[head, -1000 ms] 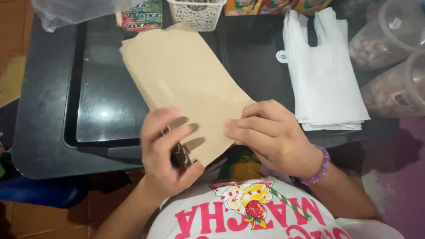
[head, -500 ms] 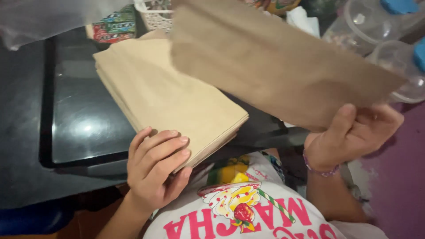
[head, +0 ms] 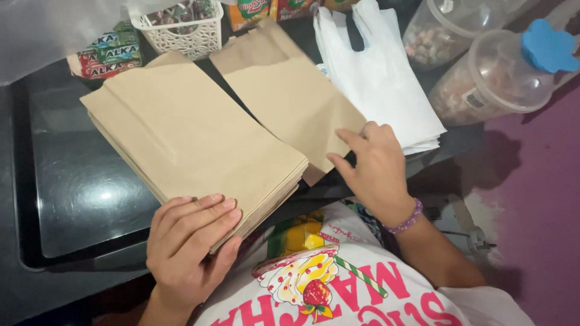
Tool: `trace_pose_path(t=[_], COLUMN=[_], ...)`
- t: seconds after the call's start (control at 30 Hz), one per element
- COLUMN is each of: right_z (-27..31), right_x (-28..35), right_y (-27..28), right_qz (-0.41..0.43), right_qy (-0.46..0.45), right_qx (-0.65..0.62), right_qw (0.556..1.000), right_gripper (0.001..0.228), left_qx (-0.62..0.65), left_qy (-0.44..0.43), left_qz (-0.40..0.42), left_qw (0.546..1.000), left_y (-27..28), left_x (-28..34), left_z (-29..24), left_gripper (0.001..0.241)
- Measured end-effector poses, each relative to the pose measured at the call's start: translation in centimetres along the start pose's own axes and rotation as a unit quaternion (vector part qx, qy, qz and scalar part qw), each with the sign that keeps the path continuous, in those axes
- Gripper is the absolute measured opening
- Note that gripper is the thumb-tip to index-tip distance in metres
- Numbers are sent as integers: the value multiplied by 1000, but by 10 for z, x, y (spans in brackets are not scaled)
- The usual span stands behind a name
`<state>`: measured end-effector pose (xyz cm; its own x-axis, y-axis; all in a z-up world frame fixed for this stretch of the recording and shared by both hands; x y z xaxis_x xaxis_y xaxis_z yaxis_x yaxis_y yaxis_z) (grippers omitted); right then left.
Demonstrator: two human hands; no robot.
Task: Packaging small candies into plastic bags and organizing stacks of brown paper bags at a counter.
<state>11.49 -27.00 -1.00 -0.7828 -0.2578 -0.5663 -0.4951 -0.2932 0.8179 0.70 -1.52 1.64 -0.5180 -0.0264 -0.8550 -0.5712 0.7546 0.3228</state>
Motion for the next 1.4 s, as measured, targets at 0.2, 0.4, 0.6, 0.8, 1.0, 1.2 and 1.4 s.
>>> trace_pose_path(t=[0.2,0.4,0.6,0.8,1.0,1.2,1.4], right_z=[17,75,106,111,84,0,-59], right_x=[-11,-20,-24,-28,-21,-14,-6], right_y=[16,53,54,55,55,66,87], right_qz=[-2,-31,20,-30,-107,-391,-352], right_qy=[11,251,372,333,183,10,-110], right_qx=[66,-262,-321,-397,-422,-399,-246], right_qw=[998,931,871,855,881,829,896], right_gripper=[65,41,19,11,11,12,20], left_qx=[13,24,20,6,-25,-65,20], left_qy=[3,3,7,81,78,30,38], left_qz=[9,-8,-8,-106,-157,-112,-59], left_qw=[1000,1000,1000,991,984,991,997], left_y=[0,2,1,5,9,7,4], left_x=[-1,-2,-5,17,26,17,6], left_z=[-1,-3,-6,4,6,2,-2], left_gripper=[10,5,9,44,49,17,14])
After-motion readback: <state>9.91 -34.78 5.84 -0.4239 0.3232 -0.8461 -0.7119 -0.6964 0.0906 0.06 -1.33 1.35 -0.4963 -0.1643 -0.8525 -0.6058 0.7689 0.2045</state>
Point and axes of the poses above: each hand's wrist, its own x-axis away from the middle knuckle, its own y-axis out of the back of the hand, z = x × y, the point moved 4 cm from there along -x, towards the middle knuckle, and after that the axes turned 11 degrees about -z, right-handed, at the moved point
